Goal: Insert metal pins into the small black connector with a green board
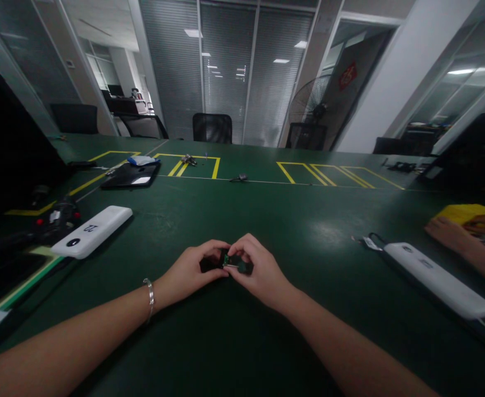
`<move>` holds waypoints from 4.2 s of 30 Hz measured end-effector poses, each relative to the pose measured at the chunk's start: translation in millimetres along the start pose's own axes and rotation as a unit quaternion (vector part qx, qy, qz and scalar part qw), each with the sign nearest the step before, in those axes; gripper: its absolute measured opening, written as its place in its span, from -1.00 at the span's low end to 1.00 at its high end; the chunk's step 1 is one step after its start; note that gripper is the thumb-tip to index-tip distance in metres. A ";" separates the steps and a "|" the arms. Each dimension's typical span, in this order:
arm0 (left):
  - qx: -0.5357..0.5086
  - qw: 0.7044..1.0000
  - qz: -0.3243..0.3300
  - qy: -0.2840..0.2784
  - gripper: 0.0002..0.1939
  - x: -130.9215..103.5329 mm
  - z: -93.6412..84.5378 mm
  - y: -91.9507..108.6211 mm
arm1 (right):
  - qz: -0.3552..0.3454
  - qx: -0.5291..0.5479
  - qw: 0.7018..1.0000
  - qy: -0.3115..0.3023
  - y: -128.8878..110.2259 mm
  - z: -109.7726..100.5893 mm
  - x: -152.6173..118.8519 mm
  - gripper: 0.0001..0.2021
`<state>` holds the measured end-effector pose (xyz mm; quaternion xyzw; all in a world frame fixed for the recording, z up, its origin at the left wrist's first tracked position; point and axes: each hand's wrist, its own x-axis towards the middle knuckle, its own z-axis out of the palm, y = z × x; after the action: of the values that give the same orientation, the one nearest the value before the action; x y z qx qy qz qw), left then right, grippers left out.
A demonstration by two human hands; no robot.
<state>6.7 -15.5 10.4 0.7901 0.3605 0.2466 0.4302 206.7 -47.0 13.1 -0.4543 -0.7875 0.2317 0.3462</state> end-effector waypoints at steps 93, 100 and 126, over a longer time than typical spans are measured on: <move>0.039 0.993 0.061 0.088 -0.73 -1.2 -6.0 0.4 | 0.017 -0.077 0.995 -0.055 10.5 -4.3 3.3 -0.75; 0.029 0.993 0.075 0.085 -0.72 -1.0 -5.1 -1.2 | 0.011 -0.077 0.996 -0.052 8.3 -4.6 2.8 -0.74; -0.013 0.995 0.031 0.090 -0.76 -0.2 -4.4 4.8 | 0.016 -0.089 0.995 -0.048 7.5 -1.5 2.7 -0.71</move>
<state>5.2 -15.2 16.7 0.7697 0.3702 0.3343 0.3984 211.0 -40.9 9.8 -0.4842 -0.8134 0.1877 0.2619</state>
